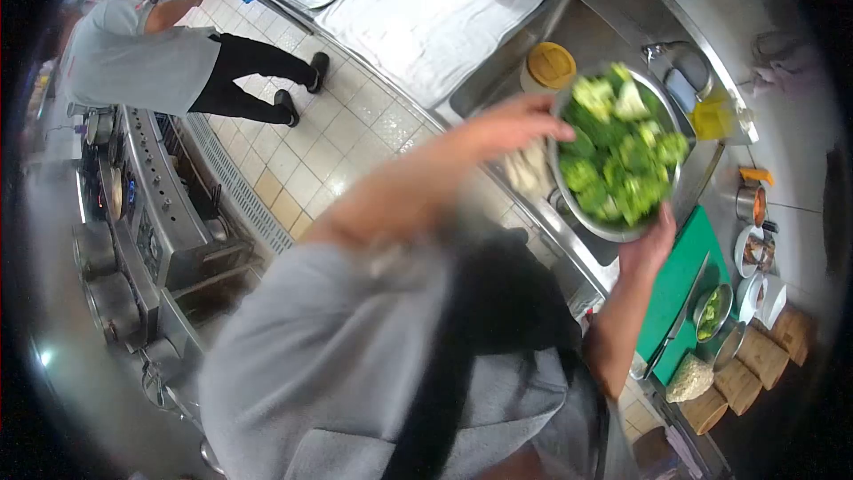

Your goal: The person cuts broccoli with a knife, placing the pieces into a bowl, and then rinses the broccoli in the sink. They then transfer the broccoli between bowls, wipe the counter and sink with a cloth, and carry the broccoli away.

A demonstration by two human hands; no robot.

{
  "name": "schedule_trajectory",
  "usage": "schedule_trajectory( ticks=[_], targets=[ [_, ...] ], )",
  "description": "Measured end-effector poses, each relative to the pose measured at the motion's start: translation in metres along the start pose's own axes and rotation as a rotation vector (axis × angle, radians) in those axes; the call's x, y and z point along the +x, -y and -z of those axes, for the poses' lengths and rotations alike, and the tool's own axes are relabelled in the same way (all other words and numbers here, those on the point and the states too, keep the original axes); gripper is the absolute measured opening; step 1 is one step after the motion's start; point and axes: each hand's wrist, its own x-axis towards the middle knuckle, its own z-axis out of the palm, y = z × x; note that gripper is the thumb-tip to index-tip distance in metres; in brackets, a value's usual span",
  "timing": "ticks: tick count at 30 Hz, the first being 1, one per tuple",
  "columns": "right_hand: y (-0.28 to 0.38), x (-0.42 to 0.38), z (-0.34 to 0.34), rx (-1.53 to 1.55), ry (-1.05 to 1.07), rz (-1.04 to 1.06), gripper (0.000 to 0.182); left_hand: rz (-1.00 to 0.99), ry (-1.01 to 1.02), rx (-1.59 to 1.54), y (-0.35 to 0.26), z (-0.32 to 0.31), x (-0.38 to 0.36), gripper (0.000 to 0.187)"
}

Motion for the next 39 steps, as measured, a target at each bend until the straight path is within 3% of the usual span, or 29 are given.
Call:
schedule_trajectory(
  ticks=[1,3,4,6,7,9,12,17,20,24,25,27,29,30,32,33,34,37,38,39],
  targets=[
    [-0.01,0.012,-0.031,0.007,0.099,-0.018,0.05,0.006,-0.042,-0.042,-0.017,0.024,-0.014,0.074],
    [-0.029,0.04,-0.091,-0.002,0.142,-0.068,0.049,-0.003,-0.362,0.126,-0.041,0.065,-0.035,0.08],
    [-0.045,0.063,-0.11,0.023,0.281,-0.053,0.047,-0.011,-0.496,0.158,-0.044,0.093,-0.038,0.083],
    [-0.053,0.068,-0.175,0.027,0.313,-0.144,0.043,-0.083,-0.34,0.024,-0.069,0.133,-0.052,0.087],
    [-0.065,0.078,-0.196,0.044,0.384,-0.135,0.04,-0.132,-0.433,0.01,-0.057,0.165,-0.045,0.071],
    [-0.091,0.1,-0.228,0.042,0.462,-0.129,0.039,-0.057,-0.466,-0.009,-0.084,0.172,-0.067,0.054],
    [-0.122,0.118,-0.255,-0.031,0.398,-0.266,0.042,0.008,-0.555,-0.03,-0.066,0.212,-0.06,0.044],
    [-0.147,0.116,-0.264,-0.178,0.44,-0.302,0.049,-0.023,-0.533,-0.146,-0.012,0.267,-0.049,0.043],
    [-0.147,0.112,-0.257,-0.137,0.467,-0.233,0.056,-0.159,-0.577,-0.225,0.001,0.253,-0.061,0.051],
    [-0.145,0.105,-0.215,-0.285,0.435,-0.146,0.056,0.001,-0.766,-0.4,0.023,0.232,-0.081,0.049],
    [-0.148,0.1,-0.199,-0.393,0.417,-0.12,0.055,-0.111,-0.683,-0.335,0.056,0.239,-0.087,0.048],
    [-0.14,0.069,-0.171,-0.725,0.607,-0.031,0.062,-0.061,-0.661,-0.265,0.069,0.202,-0.088,0.046],
    [-0.161,0.045,-0.151,-0.86,0.727,-0.039,0.07,0.009,-0.46,-0.304,0.086,0.17,-0.071,0.048],
    [-0.146,0.013,-0.156,-0.927,0.727,0.13,0.074,0.036,-0.426,-0.24,0.084,0.144,-0.057,0.049],
    [-0.166,0.022,-0.13,-1.018,0.776,0.431,0.074,0.058,-0.38,-0.174,0.072,0.092,-0.03,0.05],
    [-0.176,0.027,-0.117,-1.06,0.778,0.588,0.074,-0.091,-0.289,-0.104,0.064,0.068,-0.019,0.048],
    [-0.156,0.035,-0.103,-0.95,0.714,0.456,0.071,-0.243,-0.198,-0.034,0.06,0.052,-0.01,0.047],
    [-0.072,0.052,-0.044,-0.659,0.274,0.264,0.063,-0.307,-0.171,0.269,0.065,0.038,0.01,0.044],
    [-0.033,0.053,-0.026,-0.58,0.141,0.327,0.061,-0.226,-0.185,0.26,0.07,0.037,0.01,0.045],
    [0.007,0.056,-0.004,-0.812,-0.078,0.491,0.058,-0.146,-0.2,0.251,0.074,0.037,0.01,0.046]
  ],
)
